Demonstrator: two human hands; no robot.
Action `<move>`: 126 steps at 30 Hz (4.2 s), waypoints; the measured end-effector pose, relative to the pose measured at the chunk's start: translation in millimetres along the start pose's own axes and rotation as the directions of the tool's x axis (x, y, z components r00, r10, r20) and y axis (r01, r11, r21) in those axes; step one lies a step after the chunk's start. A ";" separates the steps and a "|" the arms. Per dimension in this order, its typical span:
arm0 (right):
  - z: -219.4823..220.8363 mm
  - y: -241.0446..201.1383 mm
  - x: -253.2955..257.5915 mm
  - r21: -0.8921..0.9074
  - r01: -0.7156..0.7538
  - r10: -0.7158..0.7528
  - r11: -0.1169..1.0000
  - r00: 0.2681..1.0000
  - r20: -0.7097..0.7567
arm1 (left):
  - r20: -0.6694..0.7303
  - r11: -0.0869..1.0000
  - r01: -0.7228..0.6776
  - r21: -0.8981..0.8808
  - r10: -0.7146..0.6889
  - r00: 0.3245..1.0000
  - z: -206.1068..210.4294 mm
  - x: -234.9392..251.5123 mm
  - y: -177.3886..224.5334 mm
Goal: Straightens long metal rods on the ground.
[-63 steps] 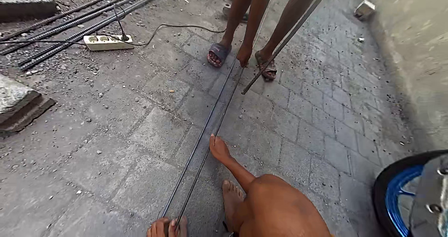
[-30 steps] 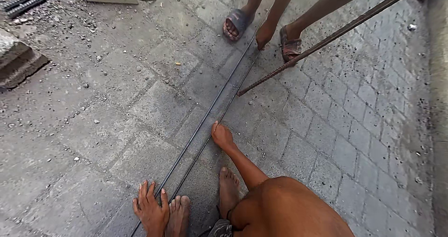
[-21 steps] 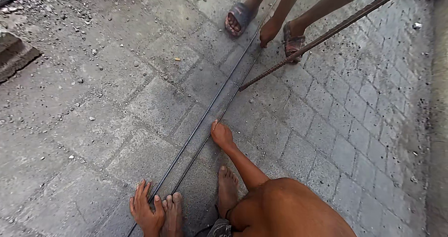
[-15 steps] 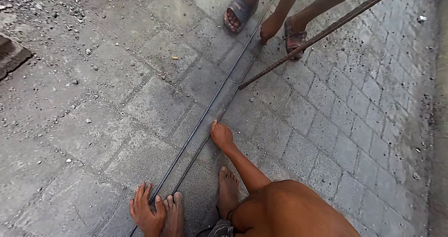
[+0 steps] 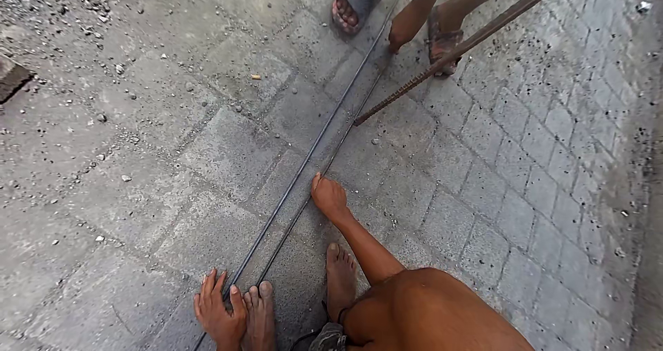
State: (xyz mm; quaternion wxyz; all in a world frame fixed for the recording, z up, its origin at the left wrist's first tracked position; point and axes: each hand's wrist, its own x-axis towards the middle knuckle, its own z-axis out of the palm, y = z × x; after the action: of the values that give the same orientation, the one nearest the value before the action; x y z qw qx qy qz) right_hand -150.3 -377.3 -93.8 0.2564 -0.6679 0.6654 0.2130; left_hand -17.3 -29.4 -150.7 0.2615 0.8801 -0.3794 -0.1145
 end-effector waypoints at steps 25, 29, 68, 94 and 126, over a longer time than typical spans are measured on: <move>-3.0 -2.2 1.3 -0.106 0.013 -0.008 0.994 0.999 0.045 | -0.016 1.000 -0.002 0.019 0.002 1.000 0.4 0.9 3.3; -2.4 -2.5 2.7 -0.102 0.011 -0.006 0.995 0.999 0.046 | -0.025 1.000 -0.003 0.007 0.004 1.000 1.1 1.5 2.8; -10.5 -7.3 0.1 -0.115 0.050 -0.043 0.992 0.997 0.064 | -0.028 1.000 -0.001 0.004 0.001 1.000 0.3 2.3 3.6; 39.7 2.2 -39.9 0.517 0.093 -0.210 0.851 0.963 0.171 | 0.154 0.992 -0.118 0.033 0.111 0.982 -50.0 -66.9 -50.2; 25.7 0.6 -60.6 0.043 0.158 -0.164 0.987 0.953 0.254 | -0.186 0.925 0.261 0.277 -0.215 0.959 -9.7 -52.9 -24.3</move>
State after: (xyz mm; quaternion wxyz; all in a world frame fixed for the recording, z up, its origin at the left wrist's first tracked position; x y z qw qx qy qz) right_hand -150.9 -314.0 -75.9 0.3642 -0.6838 0.5725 0.2685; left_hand -34.9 26.7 -155.7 0.1376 0.9551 -0.2616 -0.0194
